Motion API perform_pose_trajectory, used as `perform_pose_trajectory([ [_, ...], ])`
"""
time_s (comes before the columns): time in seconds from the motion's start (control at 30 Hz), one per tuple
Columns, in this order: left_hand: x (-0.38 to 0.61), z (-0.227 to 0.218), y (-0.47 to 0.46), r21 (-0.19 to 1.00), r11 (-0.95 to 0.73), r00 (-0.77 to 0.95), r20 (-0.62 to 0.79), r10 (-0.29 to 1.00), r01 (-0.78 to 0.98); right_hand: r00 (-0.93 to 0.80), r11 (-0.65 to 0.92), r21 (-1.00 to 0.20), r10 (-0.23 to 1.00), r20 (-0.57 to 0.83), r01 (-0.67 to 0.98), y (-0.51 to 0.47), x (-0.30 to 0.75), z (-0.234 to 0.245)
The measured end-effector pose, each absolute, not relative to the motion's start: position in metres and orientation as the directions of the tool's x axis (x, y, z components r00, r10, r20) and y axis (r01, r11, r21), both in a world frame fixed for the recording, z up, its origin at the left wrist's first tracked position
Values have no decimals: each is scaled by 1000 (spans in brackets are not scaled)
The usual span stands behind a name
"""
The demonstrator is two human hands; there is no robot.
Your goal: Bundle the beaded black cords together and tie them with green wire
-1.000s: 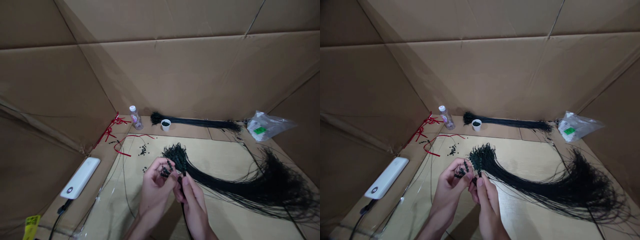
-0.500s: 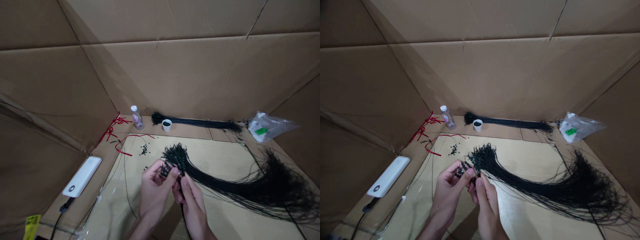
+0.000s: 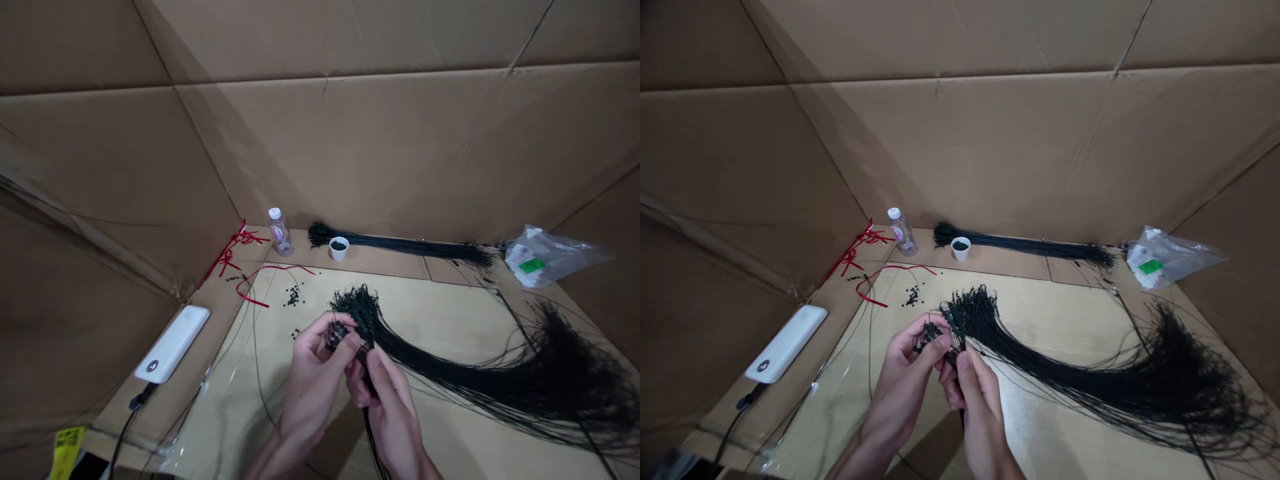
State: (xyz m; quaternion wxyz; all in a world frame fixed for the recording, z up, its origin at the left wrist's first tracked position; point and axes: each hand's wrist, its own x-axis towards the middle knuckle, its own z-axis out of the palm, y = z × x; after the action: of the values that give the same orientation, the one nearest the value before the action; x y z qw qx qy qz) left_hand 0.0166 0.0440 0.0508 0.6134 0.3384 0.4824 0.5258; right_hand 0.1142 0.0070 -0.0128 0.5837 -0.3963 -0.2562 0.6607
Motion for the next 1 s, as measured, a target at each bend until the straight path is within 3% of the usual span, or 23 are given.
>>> perform_pose_trajectory([
  [0.37, 19, 52, 42, 941, 197, -26, -212, 977, -275, -20, -193, -784, 974, -225, -590, 7, 112, -6],
  [0.6, 17, 51, 40, 960, 70, -77, -94, 993, -272, 16, -179, -799, 973, -229, -574, 6, 112, -12],
  [1.0, 20, 52, 38, 961, 172, -27, -182, 983, -216, -7, -116, -865, 992, -129, -489, 4, 114, -5],
])
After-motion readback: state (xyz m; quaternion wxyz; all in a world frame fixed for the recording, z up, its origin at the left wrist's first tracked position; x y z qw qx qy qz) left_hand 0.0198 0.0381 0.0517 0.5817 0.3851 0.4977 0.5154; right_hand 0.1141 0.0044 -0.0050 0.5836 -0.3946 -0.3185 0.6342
